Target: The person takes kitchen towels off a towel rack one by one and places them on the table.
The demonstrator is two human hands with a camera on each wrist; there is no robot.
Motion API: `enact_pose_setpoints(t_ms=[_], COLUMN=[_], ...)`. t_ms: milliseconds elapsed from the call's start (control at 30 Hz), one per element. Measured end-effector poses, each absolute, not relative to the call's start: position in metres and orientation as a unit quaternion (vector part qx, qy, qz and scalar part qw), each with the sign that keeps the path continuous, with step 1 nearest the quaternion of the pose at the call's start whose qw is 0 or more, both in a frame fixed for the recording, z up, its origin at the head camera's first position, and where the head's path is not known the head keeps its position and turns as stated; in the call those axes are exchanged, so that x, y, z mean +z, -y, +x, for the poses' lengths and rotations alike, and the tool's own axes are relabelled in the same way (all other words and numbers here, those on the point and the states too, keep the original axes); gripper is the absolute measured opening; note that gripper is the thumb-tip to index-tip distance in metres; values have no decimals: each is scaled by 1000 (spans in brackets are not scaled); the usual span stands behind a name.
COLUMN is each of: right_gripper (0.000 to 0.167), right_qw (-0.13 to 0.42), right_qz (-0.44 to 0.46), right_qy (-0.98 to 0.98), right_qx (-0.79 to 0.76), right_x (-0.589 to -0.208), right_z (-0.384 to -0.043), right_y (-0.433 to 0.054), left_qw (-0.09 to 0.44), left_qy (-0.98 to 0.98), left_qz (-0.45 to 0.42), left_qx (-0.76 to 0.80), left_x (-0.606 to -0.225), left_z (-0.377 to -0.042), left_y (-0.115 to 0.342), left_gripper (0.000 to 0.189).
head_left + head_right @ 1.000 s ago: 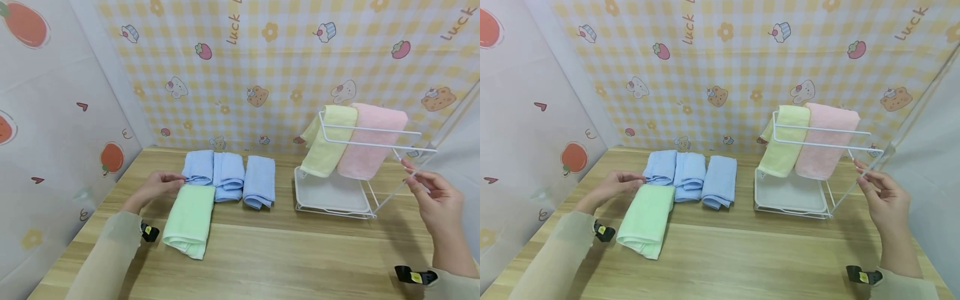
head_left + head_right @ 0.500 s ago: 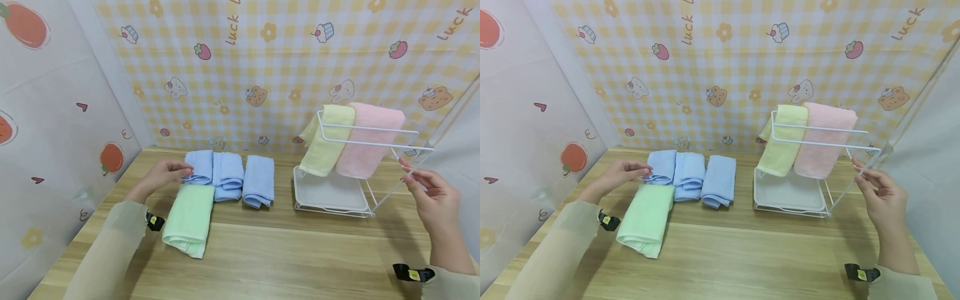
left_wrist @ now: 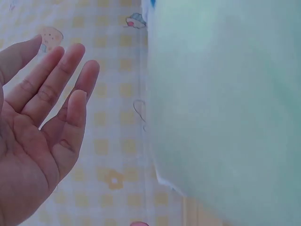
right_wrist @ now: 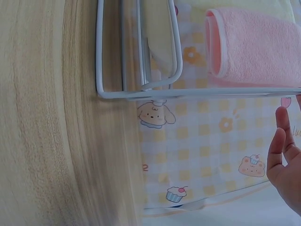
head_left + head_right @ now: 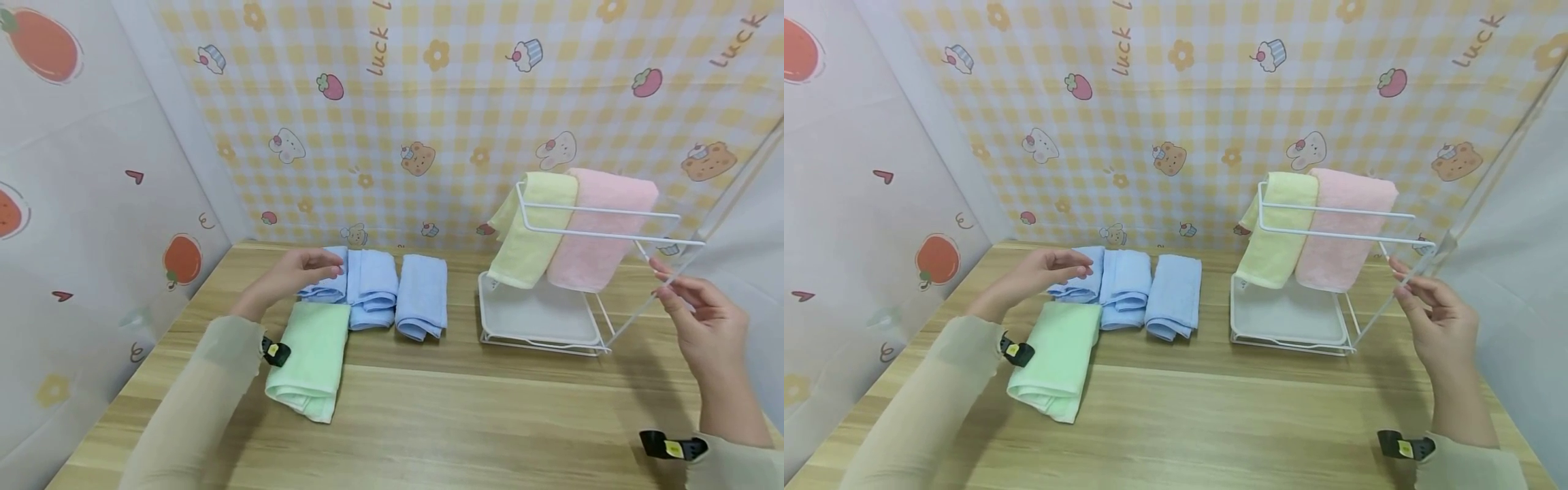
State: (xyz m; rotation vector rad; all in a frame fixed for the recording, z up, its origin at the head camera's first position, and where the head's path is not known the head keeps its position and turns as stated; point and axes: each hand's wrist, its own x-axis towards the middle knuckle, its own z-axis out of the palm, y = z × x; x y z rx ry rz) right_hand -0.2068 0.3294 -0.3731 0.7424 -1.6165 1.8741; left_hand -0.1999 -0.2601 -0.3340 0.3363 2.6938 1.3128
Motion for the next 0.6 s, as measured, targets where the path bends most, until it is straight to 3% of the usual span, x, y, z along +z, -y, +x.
enact_pose_setpoints(t_ms=[600], right_gripper=[18], right_qw=[275], right_qz=[272], right_qy=[602], right_qx=[699], right_x=[-374], right_z=[-206], right_y=[-329], left_qw=[45], left_qy=[-869], left_qz=[196], left_qx=[452], left_x=[-316], left_z=[-224], left_y=[189], left_gripper=[35])
